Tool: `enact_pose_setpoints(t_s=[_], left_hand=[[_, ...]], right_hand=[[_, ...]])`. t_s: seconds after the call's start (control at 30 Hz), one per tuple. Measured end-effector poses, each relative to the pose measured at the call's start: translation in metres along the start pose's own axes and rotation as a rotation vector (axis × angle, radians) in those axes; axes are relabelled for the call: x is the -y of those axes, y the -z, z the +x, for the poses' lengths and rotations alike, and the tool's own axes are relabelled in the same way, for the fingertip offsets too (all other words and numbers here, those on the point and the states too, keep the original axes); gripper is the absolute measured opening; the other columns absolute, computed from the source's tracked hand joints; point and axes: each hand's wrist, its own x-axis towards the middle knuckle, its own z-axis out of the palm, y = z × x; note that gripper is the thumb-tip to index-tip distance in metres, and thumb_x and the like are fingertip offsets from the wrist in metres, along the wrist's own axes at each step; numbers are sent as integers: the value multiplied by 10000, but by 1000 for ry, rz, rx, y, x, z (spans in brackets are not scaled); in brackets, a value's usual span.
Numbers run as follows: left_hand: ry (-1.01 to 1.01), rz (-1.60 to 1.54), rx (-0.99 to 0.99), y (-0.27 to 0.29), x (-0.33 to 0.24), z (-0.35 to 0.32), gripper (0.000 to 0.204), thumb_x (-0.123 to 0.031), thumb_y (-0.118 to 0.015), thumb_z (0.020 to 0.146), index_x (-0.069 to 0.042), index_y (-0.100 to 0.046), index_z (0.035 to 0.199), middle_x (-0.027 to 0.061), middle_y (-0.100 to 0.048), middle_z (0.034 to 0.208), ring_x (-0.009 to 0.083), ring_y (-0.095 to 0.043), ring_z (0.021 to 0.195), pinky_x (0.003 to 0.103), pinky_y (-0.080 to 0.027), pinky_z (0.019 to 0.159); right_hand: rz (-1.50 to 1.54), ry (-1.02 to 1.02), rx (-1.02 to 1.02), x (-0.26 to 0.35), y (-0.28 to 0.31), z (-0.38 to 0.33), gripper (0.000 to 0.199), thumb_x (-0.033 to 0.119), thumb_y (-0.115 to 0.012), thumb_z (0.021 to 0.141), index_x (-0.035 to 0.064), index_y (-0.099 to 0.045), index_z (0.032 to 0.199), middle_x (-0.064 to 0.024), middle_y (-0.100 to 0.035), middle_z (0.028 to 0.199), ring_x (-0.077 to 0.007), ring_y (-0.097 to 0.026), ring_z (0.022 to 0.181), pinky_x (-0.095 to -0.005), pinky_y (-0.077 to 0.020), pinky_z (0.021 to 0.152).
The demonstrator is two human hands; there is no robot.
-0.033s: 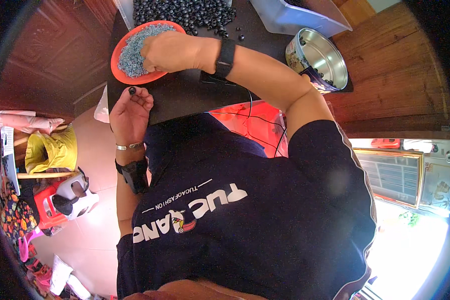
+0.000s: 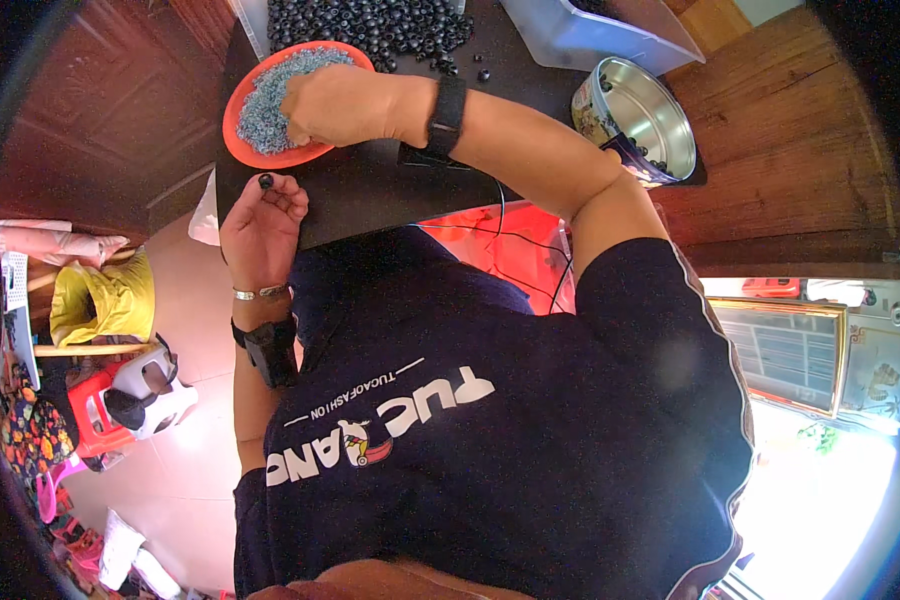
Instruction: The person assembles small components by picking up parts from trays and plates on the table and fitting them together by hand.
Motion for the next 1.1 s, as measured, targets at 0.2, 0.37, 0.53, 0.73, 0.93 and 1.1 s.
enact_pose_setpoints(t_s=[0.2,0.37,0.53,0.73,0.93,1.1], left_hand=[[-15,-2,12,-1,1,-1,197,-204,-481,915,-18,-545,931,137,-592,903,257,-574,819,339,-450,731],[-26,-1,-4,-3,1,-2,204,-209,-484,916,-14,-547,925,136,-590,893,256,-573,808,335,-448,724],[-12,29,-15,-3,0,-2,204,-213,-488,914,-18,-551,918,132,-589,879,250,-572,789,329,-445,713],[97,72,13,-15,-6,2,212,-234,-499,905,-31,-557,925,109,-598,878,221,-581,764,315,-445,685],[135,69,98,-50,-4,10,239,-253,-486,914,-32,-567,956,93,-603,878,201,-583,761,305,-445,666],[122,99,111,-59,2,14,236,-238,-463,926,-32,-566,976,85,-597,877,194,-581,757,296,-442,660]], right_hand=[[-197,158,-48,2,-6,12,107,128,-584,732,127,-689,748,-42,-630,810,-239,-606,871,-349,-516,711],[-214,162,29,3,-4,18,89,135,-599,721,107,-674,761,-13,-586,814,-211,-573,914,-348,-490,762],[118,-20,-67,-11,-10,12,105,113,-626,750,84,-687,829,-21,-625,825,-227,-602,848,-332,-485,790],[1117,-456,-233,-12,10,-6,182,172,-662,844,43,-686,969,14,-654,886,-94,-584,817,-259,-472,777],[1478,-496,-256,8,22,-27,188,145,-674,838,30,-677,986,-10,-661,877,-80,-587,812,-217,-472,786],[1490,-446,-297,21,31,-38,135,110,-638,870,28,-663,975,-24,-658,858,-92,-620,776,-233,-506,753]])
